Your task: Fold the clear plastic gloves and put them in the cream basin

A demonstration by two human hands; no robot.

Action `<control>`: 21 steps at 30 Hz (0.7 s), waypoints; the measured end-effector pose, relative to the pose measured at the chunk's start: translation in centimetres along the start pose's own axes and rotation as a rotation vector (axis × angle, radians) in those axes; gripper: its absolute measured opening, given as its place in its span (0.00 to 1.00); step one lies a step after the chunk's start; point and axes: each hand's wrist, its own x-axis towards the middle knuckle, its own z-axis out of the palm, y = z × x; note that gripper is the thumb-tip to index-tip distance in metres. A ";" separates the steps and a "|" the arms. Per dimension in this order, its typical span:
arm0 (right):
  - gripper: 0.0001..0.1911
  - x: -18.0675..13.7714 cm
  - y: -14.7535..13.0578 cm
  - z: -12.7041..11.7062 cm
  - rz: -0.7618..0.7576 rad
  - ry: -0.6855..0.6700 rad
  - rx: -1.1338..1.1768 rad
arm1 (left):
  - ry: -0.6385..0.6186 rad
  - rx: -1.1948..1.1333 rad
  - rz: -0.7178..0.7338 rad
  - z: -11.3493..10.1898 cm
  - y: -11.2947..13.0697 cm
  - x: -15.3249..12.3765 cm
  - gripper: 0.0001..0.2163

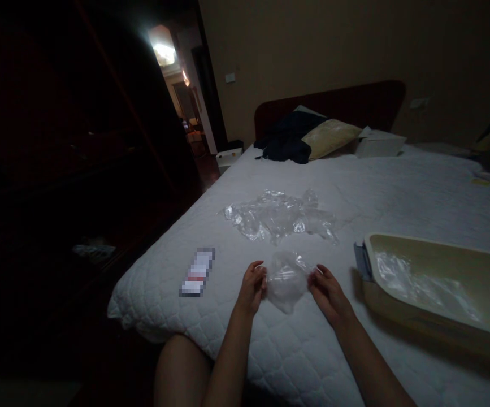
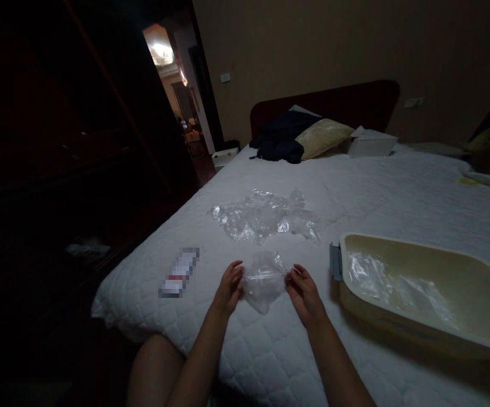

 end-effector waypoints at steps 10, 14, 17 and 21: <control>0.15 0.0 -0.4 -0.2 0.040 0.012 0.081 | -0.090 0.166 -0.015 0.5 -1.5 0.5 0.19; 0.16 0.0 -0.4 -0.8 0.082 -0.002 0.110 | -0.086 0.172 0.013 0.5 -1.7 0.5 0.20; 0.16 -0.1 -0.6 -1.0 0.138 -0.029 0.128 | -0.086 0.236 -0.015 0.7 -1.8 0.3 0.21; 0.15 -0.3 -1.1 -0.8 0.133 -0.001 0.093 | -0.050 0.314 0.054 0.9 -2.6 0.2 0.23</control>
